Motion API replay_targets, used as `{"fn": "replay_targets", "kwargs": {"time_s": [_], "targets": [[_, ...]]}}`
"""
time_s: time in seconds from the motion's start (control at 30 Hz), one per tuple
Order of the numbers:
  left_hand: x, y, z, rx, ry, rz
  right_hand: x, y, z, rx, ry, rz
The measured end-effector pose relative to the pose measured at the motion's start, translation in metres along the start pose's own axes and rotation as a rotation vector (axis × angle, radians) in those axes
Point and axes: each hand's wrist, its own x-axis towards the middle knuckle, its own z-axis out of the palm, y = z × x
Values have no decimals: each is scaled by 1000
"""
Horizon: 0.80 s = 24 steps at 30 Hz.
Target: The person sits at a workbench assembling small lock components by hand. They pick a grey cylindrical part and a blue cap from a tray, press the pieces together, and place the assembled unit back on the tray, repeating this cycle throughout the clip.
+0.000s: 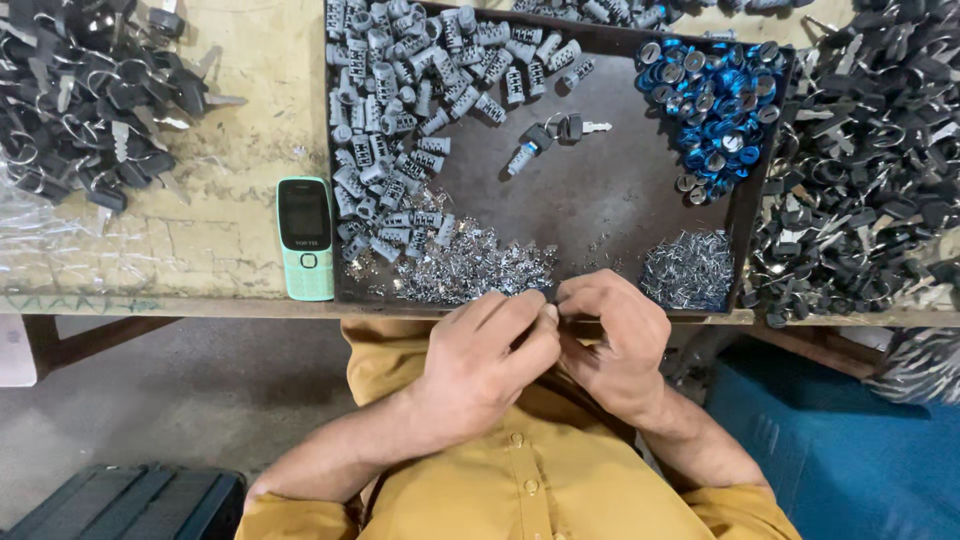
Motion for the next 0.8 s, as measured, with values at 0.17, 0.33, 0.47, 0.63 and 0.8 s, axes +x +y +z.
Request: {"fn": "replay_targets", "kwargs": {"time_s": [0.17, 0.33, 0.47, 0.63, 0.8], "targets": [[3, -11, 2, -243, 108, -158, 19, 2, -8, 61, -179, 40], [0, -26, 14, -329, 222, -308, 61, 34, -43, -380, -174, 64], [-4, -34, 17, -390, 228, -340, 103, 62, -65, -639, -17, -148], [-7, -33, 18, -320, 257, -295, 142, 86, -59, -799, -51, -284], [-7, -34, 17, -255, 278, -270, 130, 89, -58, -697, -20, -241]]}}
